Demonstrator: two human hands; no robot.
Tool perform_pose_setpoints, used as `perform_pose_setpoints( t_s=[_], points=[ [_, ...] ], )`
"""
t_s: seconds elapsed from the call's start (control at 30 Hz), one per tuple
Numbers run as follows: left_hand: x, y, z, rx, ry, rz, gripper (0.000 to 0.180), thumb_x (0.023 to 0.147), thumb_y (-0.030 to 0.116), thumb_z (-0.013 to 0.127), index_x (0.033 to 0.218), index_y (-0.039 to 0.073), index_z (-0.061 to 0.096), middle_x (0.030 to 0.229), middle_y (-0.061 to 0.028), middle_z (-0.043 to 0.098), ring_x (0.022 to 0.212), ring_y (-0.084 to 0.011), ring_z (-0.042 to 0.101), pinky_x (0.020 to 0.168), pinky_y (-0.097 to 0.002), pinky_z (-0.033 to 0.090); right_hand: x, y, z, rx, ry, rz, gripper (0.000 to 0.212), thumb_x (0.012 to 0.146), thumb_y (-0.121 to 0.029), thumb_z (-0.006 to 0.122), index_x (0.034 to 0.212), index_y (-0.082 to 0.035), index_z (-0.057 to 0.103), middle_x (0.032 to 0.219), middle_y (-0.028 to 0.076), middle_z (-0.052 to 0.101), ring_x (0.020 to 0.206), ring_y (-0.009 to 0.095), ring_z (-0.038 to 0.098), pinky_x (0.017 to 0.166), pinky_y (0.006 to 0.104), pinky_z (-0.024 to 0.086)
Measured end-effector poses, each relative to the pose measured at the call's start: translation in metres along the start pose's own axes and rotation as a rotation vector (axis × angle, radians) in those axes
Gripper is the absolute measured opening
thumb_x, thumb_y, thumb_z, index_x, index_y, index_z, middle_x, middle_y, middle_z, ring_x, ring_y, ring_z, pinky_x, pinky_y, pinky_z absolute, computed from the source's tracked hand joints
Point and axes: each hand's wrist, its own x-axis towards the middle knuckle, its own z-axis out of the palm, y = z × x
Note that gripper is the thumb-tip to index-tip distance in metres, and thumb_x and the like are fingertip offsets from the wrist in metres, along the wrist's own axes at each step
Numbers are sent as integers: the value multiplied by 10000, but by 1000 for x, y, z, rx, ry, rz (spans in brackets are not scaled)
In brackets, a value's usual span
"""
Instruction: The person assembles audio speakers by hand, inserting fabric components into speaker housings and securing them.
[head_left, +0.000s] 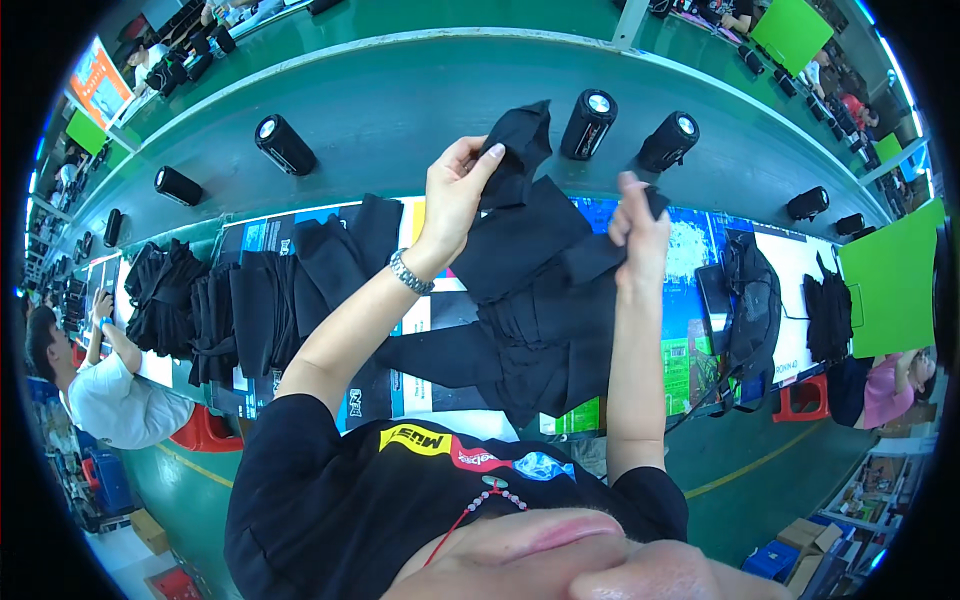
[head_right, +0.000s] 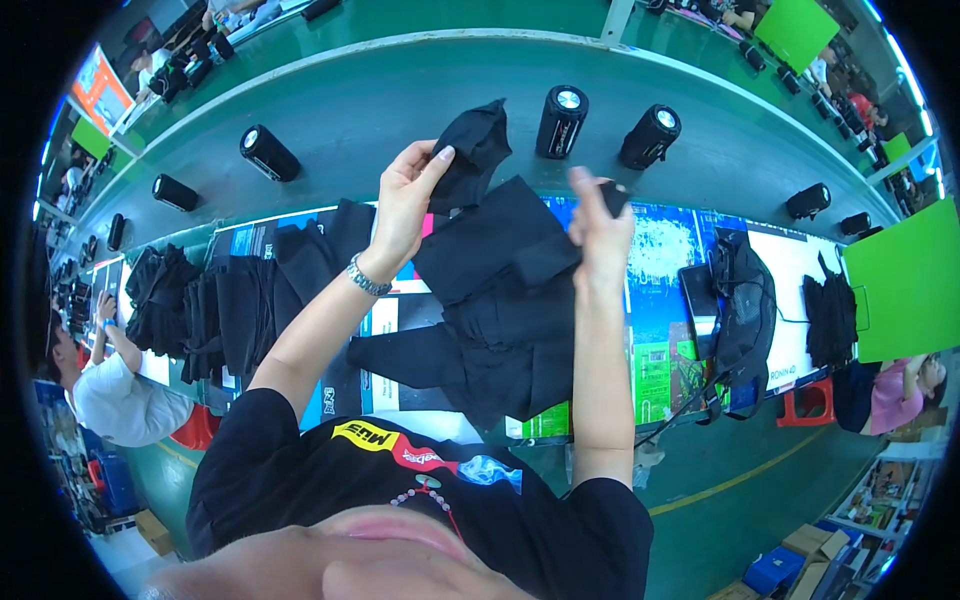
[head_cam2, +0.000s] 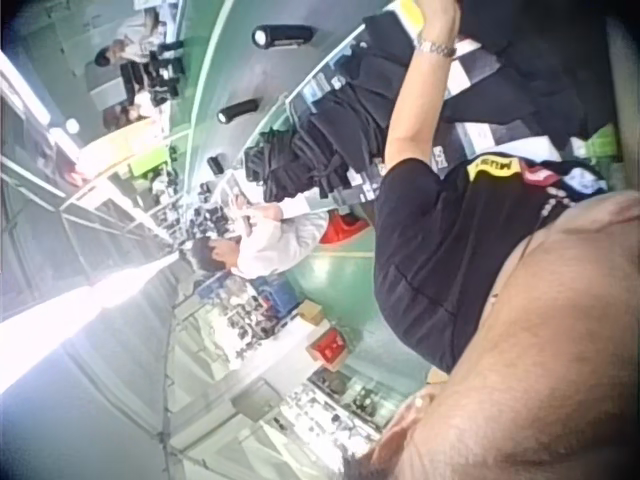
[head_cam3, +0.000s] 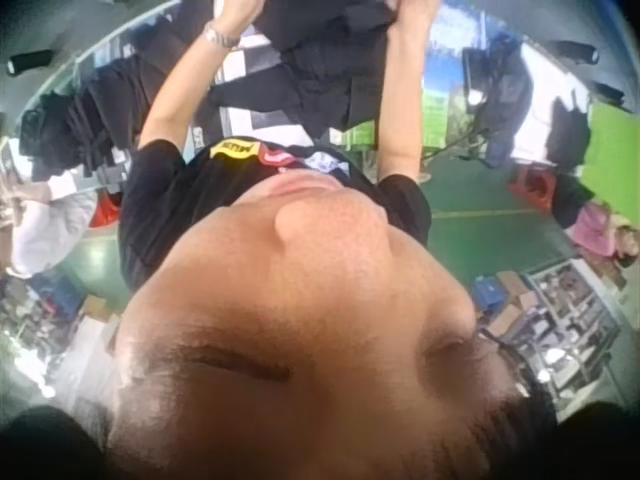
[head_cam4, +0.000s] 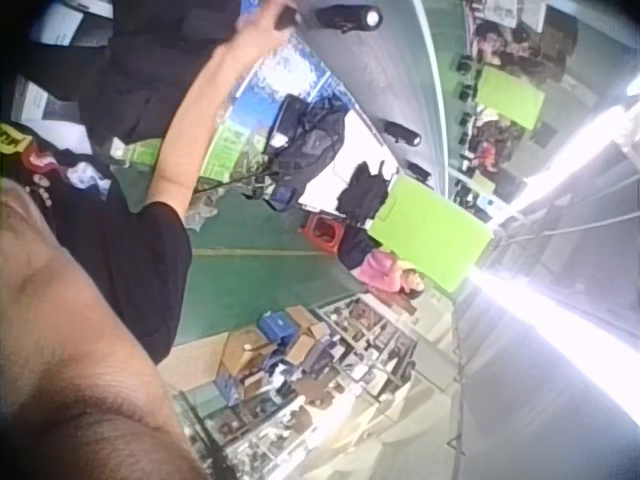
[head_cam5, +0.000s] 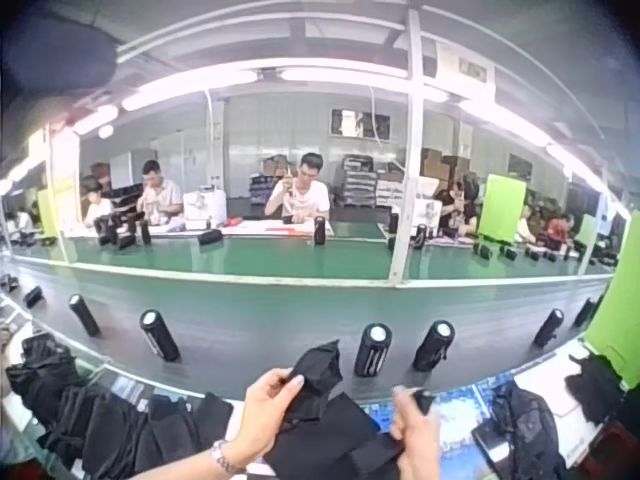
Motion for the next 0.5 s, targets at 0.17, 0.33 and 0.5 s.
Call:
perform_pose_setpoints(
  t_s=[0.17,0.33,0.5],
  points=[
    [-25,6,18,67,-268,143,245,869,70,671,1092,-23,633,1288,-101,546,1079,-133,570,940,-256,447,-16,0,47,-145,-171,-7,254,766,-148,793,890,-77,584,664,-64,495,512,11,409,431,192,271],
    [-8,19,8,-199,-334,-51,346,979,255,514,1175,-17,603,1183,-93,599,1078,-158,560,938,-303,452,-10,-11,27,101,-405,67,139,878,-67,615,1013,-37,602,714,-9,566,481,52,461,403,206,317],
    [16,9,22,-104,-495,-176,308,927,211,613,1146,-5,608,1066,-60,636,966,-112,585,892,-255,448,-3,-22,23,-101,-513,40,154,867,-57,628,1018,-28,613,720,-8,569,487,47,457,408,206,311]
  ],
)
